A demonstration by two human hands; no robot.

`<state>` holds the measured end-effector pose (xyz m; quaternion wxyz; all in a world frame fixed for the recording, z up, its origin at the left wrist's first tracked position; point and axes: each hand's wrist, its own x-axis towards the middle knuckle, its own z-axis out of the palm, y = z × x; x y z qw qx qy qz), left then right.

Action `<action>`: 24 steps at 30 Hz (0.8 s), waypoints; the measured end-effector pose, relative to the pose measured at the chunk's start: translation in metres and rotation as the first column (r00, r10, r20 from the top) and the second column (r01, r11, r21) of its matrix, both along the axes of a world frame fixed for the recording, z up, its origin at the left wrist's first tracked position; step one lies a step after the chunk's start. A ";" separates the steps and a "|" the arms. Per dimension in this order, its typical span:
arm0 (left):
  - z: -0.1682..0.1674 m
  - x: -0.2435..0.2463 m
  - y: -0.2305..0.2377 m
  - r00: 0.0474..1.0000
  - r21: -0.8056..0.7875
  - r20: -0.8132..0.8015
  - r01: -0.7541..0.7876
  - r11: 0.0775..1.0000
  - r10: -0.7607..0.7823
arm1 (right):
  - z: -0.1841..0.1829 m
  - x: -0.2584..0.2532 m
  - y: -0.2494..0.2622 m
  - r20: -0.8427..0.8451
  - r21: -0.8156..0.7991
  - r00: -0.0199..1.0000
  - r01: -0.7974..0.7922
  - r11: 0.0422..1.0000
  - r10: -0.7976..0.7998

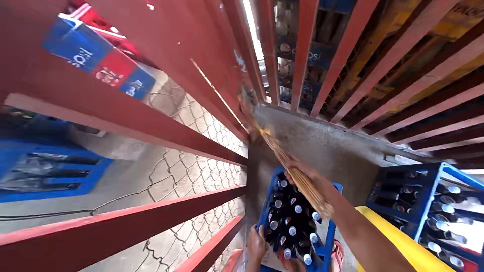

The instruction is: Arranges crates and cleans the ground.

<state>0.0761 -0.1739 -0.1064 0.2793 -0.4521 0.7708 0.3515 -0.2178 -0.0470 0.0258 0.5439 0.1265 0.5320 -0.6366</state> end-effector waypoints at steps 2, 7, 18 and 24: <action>0.001 0.009 0.003 0.990 -0.073 -0.136 0.018 0.997 -0.028 | 0.027 0.027 0.055 -0.057 0.033 0.995 -0.081 0.996 0.083; -0.003 0.074 0.030 0.878 -0.204 -0.397 -0.368 0.907 0.267 | 0.069 0.073 0.177 -0.209 0.286 0.949 -0.170 0.943 0.235; 0.030 0.055 0.057 0.873 -0.270 -0.487 -0.120 0.955 -0.028 | 0.046 0.095 0.232 -0.234 0.461 0.972 0.134 0.877 -0.025; 0.048 0.061 0.093 0.890 -0.126 -0.454 -0.115 0.985 0.046 | -0.021 0.037 0.115 0.046 0.224 0.787 0.592 0.774 -0.615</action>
